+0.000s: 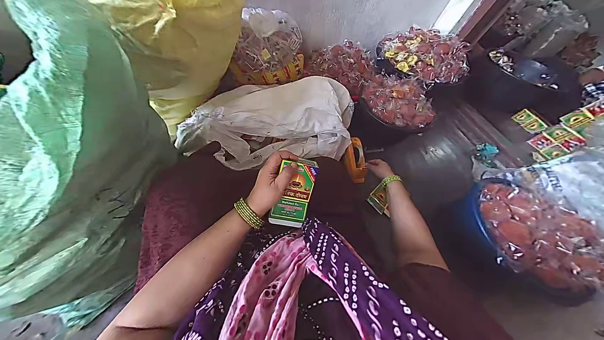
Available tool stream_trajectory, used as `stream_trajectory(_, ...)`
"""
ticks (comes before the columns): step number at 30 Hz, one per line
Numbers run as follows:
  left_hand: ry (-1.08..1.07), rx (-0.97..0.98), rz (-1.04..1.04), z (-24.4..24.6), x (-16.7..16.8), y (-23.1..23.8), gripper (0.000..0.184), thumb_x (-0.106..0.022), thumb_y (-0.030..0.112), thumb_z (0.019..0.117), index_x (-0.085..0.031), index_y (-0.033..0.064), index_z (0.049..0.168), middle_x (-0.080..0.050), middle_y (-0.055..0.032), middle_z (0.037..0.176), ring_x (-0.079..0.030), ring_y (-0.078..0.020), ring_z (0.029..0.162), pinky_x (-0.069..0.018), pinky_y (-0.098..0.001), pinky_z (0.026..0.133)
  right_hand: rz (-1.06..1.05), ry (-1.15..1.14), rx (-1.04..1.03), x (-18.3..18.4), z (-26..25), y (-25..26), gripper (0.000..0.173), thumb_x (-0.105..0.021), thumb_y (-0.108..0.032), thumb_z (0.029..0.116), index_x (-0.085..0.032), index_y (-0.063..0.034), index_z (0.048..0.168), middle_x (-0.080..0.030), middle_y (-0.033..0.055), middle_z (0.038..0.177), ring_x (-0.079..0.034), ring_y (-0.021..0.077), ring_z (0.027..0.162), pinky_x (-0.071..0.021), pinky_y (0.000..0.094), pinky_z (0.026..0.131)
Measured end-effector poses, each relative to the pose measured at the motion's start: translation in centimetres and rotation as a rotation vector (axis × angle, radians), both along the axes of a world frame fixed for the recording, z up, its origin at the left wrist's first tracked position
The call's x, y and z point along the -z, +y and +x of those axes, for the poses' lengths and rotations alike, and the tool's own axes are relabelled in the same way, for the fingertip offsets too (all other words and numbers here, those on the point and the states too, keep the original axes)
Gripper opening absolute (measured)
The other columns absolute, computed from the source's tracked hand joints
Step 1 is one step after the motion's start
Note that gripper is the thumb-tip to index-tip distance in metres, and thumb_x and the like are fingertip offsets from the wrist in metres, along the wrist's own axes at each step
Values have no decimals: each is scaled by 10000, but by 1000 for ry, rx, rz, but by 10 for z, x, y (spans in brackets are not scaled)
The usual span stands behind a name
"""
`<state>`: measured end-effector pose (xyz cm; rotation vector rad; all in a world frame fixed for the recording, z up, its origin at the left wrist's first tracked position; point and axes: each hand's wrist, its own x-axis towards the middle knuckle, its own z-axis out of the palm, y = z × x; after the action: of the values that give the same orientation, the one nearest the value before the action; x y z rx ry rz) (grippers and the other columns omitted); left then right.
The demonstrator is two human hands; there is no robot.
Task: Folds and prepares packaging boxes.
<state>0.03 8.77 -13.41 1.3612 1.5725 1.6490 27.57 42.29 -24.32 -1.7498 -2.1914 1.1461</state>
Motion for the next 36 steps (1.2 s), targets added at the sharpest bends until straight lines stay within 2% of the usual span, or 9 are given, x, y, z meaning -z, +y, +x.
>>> stream_trajectory(2,3,-3,0,0,2,1,246,-480,195,1048,-637,94,1208,-655,-51,1195,-697,-125,914,-625,-329,786,1,10,1,6,-8,6,432,-678,-279,992,-643,-13,1331,-642,207,1339,-586,316,1283,-423,505,1115)
stream_trajectory(8,-61,6,7,-2,3,1,245,-471,182,1065,-600,87,1250,-722,-40,1018,-723,-139,827,-637,-334,742,-7,-32,52,5,-21,13,417,-797,-256,893,-718,-33,1237,-692,184,1264,-631,304,1226,-450,496,1101)
stream_trajectory(16,-44,-18,-16,-4,1,-3,258,-481,203,1053,-610,105,1254,-718,-43,1043,-720,-145,827,-635,-342,734,-86,-14,203,-23,0,-31,425,-835,-290,854,-741,-70,1205,-680,171,1266,-624,291,1153,-470,512,1000)
stream_trajectory(19,-54,-8,-13,-2,-1,-1,255,-481,208,1055,-610,102,1247,-708,-48,1041,-716,-144,829,-635,-342,740,-85,9,174,-6,7,-34,446,-787,-331,904,-718,-55,1248,-669,184,1301,-608,316,1229,-454,532,1050)
stream_trajectory(23,-56,-7,-16,-3,1,-1,258,-483,213,1058,-603,101,1256,-708,-52,1060,-720,-150,842,-636,-351,750,-21,79,158,16,6,-31,377,-741,-293,950,-716,-24,1213,-694,186,1237,-633,301,1183,-463,501,1051)
stream_trajectory(29,-57,-9,-12,-2,2,1,250,-497,218,1060,-590,106,1262,-684,-56,1108,-714,-152,865,-635,-354,770,125,-440,62,-4,-10,-44,401,-638,-381,975,-720,-54,1192,-669,197,1295,-611,376,1255,-478,604,1027)
stream_trajectory(31,-61,1,4,-3,1,3,252,-513,212,1060,-570,85,1270,-676,-71,1115,-713,-158,886,-633,-360,791,126,-238,16,-6,-13,-41,350,-680,-295,971,-722,-41,1207,-681,199,1271,-618,349,1235,-455,560,1068)
stream_trajectory(34,-20,-22,3,-4,3,3,249,-537,235,1055,-593,81,1242,-633,-88,1191,-691,-159,966,-618,-369,849,67,401,-37,-30,-38,-73,290,-688,-219,980,-681,-9,1180,-695,145,1133,-673,211,1007,-560,392,883)
stream_trajectory(36,18,-45,-7,-3,5,4,254,-545,258,1052,-615,81,1220,-636,-93,1201,-685,-161,996,-609,-376,872,-71,813,-57,-71,-61,-121,263,-692,-166,976,-665,6,1172,-679,128,1176,-685,201,1027,-603,372,885)
